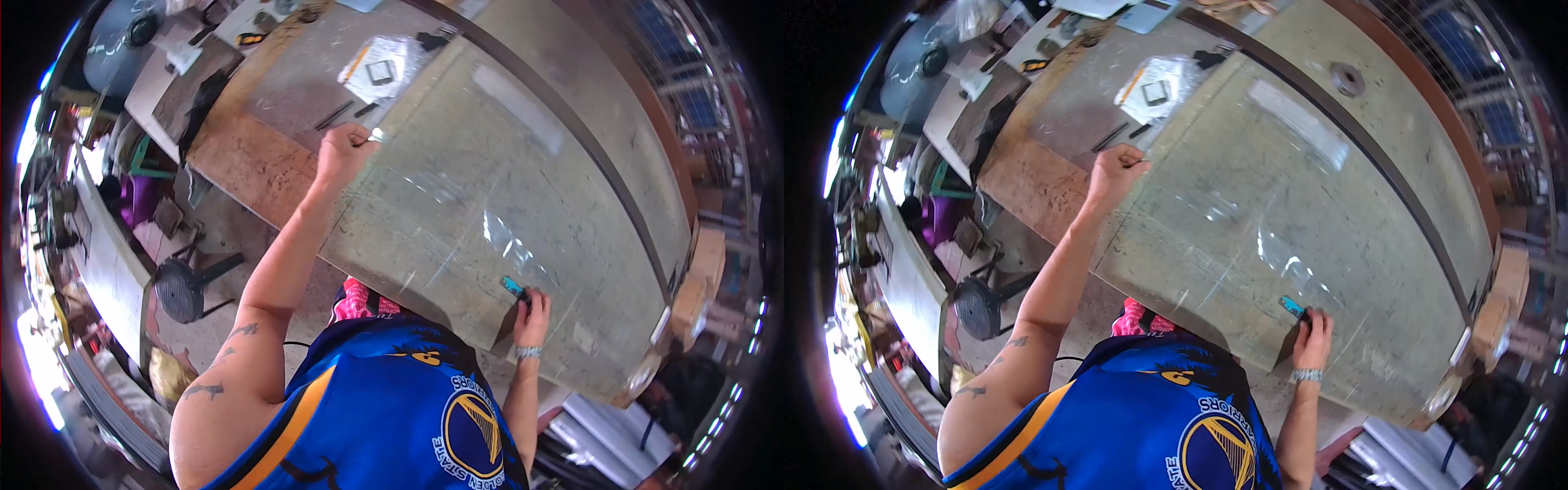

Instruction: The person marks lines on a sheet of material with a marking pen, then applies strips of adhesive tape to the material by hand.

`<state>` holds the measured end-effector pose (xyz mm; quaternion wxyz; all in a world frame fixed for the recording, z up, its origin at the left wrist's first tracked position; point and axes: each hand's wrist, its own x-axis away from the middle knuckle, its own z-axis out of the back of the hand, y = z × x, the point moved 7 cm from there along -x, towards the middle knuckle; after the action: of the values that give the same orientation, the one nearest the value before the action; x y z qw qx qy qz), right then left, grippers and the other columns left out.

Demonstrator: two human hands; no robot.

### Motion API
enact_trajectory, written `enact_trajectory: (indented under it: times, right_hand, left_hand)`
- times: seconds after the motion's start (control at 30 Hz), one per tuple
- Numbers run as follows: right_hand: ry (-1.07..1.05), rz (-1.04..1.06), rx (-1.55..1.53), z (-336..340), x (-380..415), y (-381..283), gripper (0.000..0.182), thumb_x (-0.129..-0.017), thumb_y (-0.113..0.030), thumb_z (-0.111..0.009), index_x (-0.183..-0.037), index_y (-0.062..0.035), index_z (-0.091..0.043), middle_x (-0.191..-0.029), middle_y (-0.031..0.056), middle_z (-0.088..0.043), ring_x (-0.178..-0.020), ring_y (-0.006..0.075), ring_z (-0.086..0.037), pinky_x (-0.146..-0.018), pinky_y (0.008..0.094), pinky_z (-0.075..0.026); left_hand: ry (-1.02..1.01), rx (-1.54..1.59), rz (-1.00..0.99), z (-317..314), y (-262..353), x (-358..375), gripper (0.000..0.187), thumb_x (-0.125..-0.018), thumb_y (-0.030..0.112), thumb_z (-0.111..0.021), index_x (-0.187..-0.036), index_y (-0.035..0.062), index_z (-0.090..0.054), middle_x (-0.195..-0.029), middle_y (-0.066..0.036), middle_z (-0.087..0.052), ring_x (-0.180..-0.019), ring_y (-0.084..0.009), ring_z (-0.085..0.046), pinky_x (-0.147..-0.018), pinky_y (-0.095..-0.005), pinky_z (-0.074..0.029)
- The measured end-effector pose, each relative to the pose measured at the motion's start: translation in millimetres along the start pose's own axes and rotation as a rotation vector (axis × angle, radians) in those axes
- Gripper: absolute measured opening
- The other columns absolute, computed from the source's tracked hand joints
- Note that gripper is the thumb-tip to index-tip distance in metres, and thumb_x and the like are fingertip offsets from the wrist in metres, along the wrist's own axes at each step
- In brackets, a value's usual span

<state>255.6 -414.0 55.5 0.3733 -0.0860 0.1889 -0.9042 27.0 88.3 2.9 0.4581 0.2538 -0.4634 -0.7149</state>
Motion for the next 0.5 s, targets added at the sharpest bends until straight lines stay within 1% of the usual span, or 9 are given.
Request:
enact_trajectory:
  times: [0.03,0.1,0.17,0.27,0.3,0.4,0.43,0.47,0.5]
  right_hand:
    - [-0.035,-0.019,-0.032,0,-3,3,0.03,-0.093,-0.003,-0.067,-0.122,-0.0041,-0.064,-0.125,0.0225,-0.062,-0.112,0.0455,-0.063,-0.092,0.0486,-0.054]
    - [-0.111,-0.06,-0.08,10,-13,0,0.021,-0.091,-0.001,-0.068,-0.111,-0.0045,-0.063,-0.114,0.0207,-0.065,-0.102,0.0433,-0.067,-0.085,0.0479,-0.055]
    - [-0.189,-0.106,-0.016,11,-13,15,0.02,-0.089,-0.001,-0.071,-0.106,-0.0045,-0.062,-0.1,0.0178,-0.068,-0.092,0.0425,-0.068,-0.08,0.0489,-0.055]
    - [-0.173,-0.177,-0.131,25,-8,13,0.023,-0.087,-0.006,-0.077,-0.105,-0.0056,-0.062,-0.088,0.0156,-0.067,-0.082,0.035,-0.069,-0.074,0.0448,-0.054]
    - [-0.203,-0.299,-0.262,35,-7,-3,0.026,-0.087,-0.011,-0.082,-0.104,-0.0049,-0.064,-0.082,0.0111,-0.065,-0.076,0.0225,-0.065,-0.069,0.036,-0.052]
    - [0.027,-0.123,-0.401,48,1,-38,0.027,-0.089,-0.019,-0.083,-0.103,-0.0039,-0.066,-0.082,0.0039,-0.063,-0.073,0.012,-0.057,-0.066,0.0287,-0.048]
    - [0.051,-0.194,-0.579,36,7,-38,0.024,-0.096,-0.024,-0.078,-0.105,-0.0034,-0.068,-0.085,0.0,-0.062,-0.074,0.0101,-0.055,-0.066,0.0274,-0.047]
    - [0.128,-0.2,-0.729,24,8,-42,0.024,-0.104,-0.028,-0.068,-0.106,-0.0042,-0.069,-0.086,-0.0002,-0.062,-0.077,0.0087,-0.056,-0.068,0.0274,-0.047]
    - [0.088,-0.288,-0.773,9,8,-45,0.026,-0.107,-0.029,-0.064,-0.107,-0.0039,-0.069,-0.087,0.0003,-0.064,-0.077,0.0086,-0.057,-0.069,0.0271,-0.048]
  left_hand:
    - [-0.022,-0.002,-0.006,2,0,-1,0.027,-0.082,0.014,-0.087,-0.102,-0.0024,-0.075,-0.085,-0.004,-0.073,-0.076,-0.0111,-0.064,-0.071,-0.0291,-0.054]
    - [-0.047,0.013,-0.008,-2,3,-1,0.026,-0.082,0.013,-0.086,-0.101,-0.002,-0.076,-0.085,-0.005,-0.074,-0.076,-0.0117,-0.065,-0.071,-0.0292,-0.054]
    - [-0.055,0.016,0.003,-4,4,-4,0.025,-0.082,0.013,-0.085,-0.101,-0.0022,-0.076,-0.084,-0.006,-0.074,-0.077,-0.0125,-0.067,-0.071,-0.0292,-0.055]
    - [-0.086,-0.024,0.01,-2,9,-7,0.027,-0.084,0.014,-0.085,-0.103,-0.0037,-0.075,-0.086,-0.007,-0.075,-0.078,-0.0132,-0.067,-0.072,-0.029,-0.055]
    - [-0.087,-0.032,0.012,-1,13,-5,0.028,-0.084,0.014,-0.085,-0.103,-0.0038,-0.075,-0.087,-0.007,-0.075,-0.078,-0.0132,-0.067,-0.073,-0.0289,-0.055]
    - [-0.088,-0.041,0.02,0,-3,-8,0.03,-0.085,0.016,-0.085,-0.106,-0.0043,-0.075,-0.089,-0.008,-0.075,-0.079,-0.0135,-0.067,-0.074,-0.029,-0.055]
    - [-0.09,-0.043,0.026,-1,-4,-9,0.031,-0.085,0.016,-0.086,-0.106,-0.0044,-0.075,-0.089,-0.008,-0.075,-0.079,-0.0136,-0.067,-0.074,-0.0291,-0.055]
    - [-0.091,-0.044,0.03,-2,-3,-10,0.032,-0.085,0.017,-0.086,-0.106,-0.0044,-0.075,-0.09,-0.008,-0.075,-0.08,-0.0137,-0.067,-0.075,-0.0292,-0.055]
    - [-0.1,-0.058,0.02,-2,1,-9,0.033,-0.086,0.018,-0.086,-0.108,-0.0047,-0.075,-0.09,-0.008,-0.075,-0.08,-0.0136,-0.067,-0.075,-0.0294,-0.055]
